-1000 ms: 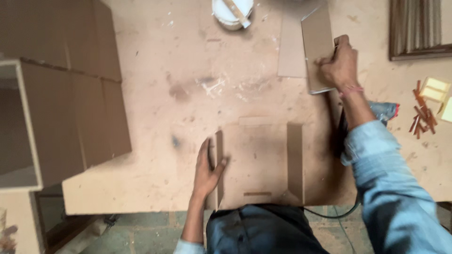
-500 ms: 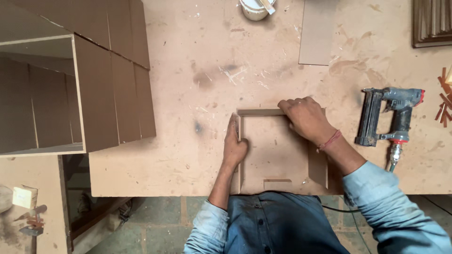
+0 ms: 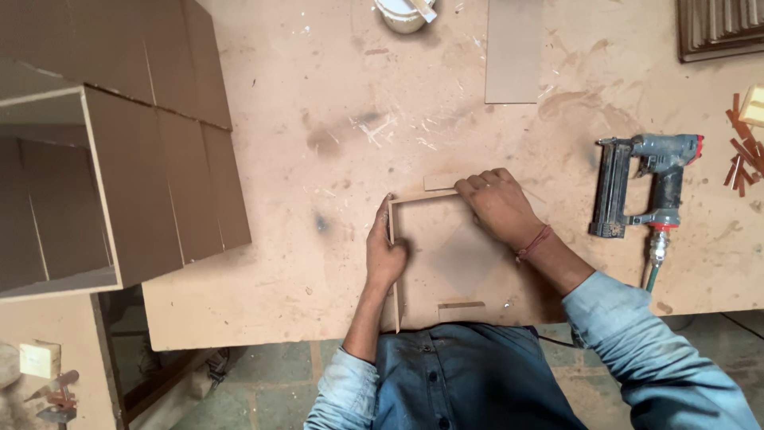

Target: The person assembles small wooden boxes by aligning pre-cut panels and fastening them with a pneumatic nail gun. They repeatedly position the pieces, drive nails along the edges, and flip the boxes to secure all sides. A second person is visible nearby handling other wood pieces.

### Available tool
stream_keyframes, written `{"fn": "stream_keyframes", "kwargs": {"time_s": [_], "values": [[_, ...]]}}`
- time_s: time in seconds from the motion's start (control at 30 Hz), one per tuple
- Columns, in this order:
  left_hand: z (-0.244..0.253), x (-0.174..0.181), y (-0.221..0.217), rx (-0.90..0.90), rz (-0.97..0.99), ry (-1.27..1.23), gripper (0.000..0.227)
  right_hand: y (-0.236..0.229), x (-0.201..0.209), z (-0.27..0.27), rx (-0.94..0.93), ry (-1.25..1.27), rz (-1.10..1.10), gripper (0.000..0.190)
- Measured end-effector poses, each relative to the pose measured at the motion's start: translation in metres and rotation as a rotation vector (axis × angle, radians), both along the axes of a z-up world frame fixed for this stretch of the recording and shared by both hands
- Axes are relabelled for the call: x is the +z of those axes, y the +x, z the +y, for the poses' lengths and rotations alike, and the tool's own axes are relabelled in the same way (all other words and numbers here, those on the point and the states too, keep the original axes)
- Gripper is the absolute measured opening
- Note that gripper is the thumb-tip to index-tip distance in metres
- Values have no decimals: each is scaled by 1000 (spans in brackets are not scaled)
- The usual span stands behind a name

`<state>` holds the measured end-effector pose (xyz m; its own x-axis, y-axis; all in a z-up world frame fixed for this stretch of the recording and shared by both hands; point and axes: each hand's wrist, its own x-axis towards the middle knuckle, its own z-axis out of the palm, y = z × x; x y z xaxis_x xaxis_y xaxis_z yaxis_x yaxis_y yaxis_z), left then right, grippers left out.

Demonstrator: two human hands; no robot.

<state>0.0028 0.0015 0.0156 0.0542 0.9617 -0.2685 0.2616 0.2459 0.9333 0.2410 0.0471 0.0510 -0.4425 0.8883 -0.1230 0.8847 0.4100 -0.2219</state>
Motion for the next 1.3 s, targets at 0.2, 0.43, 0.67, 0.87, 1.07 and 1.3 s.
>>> {"fn": "stream_keyframes", "kwargs": {"time_s": [0.2, 0.43, 0.67, 0.87, 1.07, 1.3], "values": [[-1, -1, 0, -18, 51, 18, 88, 7, 2, -22, -133, 380, 245, 42], [-1, -2, 3, -12, 114, 32, 87, -4, -7, -120, -1189, -327, 511, 62], [-2, -3, 3, -7, 55, 55, 87, -1, -42, -109, -1220, -178, 580, 61], [-1, 2, 2, -34, 109, -91, 90, 36, -26, -110, -949, -74, 488, 40], [0, 0, 2, -29, 110, -20, 89, 45, -24, -80, -836, -81, 644, 68], [-3, -7, 1, -29, 130, 78, 89, 40, -13, -67, -926, -153, 824, 80]]}}
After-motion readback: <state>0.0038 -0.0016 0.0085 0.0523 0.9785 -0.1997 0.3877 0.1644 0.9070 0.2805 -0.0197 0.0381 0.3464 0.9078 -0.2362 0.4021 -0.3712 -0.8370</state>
